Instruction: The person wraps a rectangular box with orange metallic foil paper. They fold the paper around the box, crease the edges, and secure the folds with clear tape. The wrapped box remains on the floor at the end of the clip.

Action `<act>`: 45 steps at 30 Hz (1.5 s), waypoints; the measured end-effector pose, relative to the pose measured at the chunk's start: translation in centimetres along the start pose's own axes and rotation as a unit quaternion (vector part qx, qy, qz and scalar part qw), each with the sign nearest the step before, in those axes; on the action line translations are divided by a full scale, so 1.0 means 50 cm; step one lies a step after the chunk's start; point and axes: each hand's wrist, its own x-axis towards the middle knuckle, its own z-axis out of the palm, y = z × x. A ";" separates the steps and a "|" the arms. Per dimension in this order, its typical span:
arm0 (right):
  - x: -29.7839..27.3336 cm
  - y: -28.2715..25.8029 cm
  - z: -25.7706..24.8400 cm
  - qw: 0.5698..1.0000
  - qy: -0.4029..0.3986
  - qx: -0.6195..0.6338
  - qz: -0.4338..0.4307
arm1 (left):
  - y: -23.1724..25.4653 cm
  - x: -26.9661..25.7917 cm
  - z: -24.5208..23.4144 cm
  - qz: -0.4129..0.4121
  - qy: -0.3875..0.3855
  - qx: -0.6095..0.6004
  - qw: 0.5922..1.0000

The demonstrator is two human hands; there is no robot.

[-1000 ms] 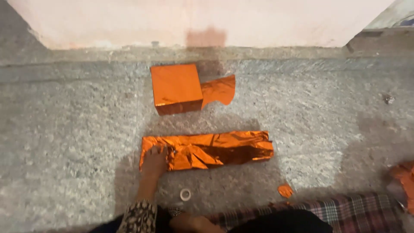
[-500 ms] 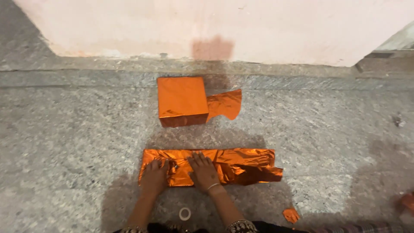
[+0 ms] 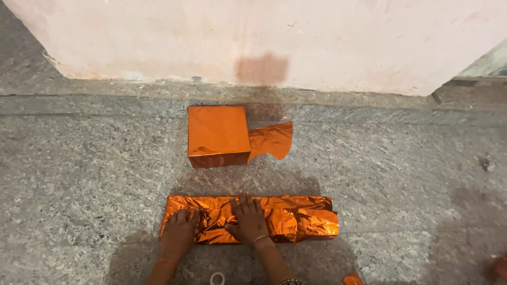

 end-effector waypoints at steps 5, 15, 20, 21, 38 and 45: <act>0.002 0.001 -0.029 0.999 -0.011 0.033 0.006 | -0.004 0.003 0.014 0.013 0.012 0.016 1.000; -0.022 0.016 0.018 0.999 0.030 0.023 0.016 | 0.019 0.002 0.019 0.047 0.061 0.040 0.996; -0.019 0.007 0.025 0.998 0.022 0.038 0.053 | 0.003 0.024 -0.031 0.066 -0.065 0.010 0.996; -0.025 0.001 0.025 0.997 0.020 0.046 0.059 | 0.003 0.027 -0.040 0.079 -0.087 0.013 0.993; -0.016 0.014 0.041 0.997 0.010 0.027 0.075 | -0.034 0.008 0.006 0.088 -0.028 -0.119 0.989; -0.037 -0.044 0.048 0.993 0.076 -0.044 0.084 | 0.005 -0.010 -0.012 0.084 0.027 -0.113 0.990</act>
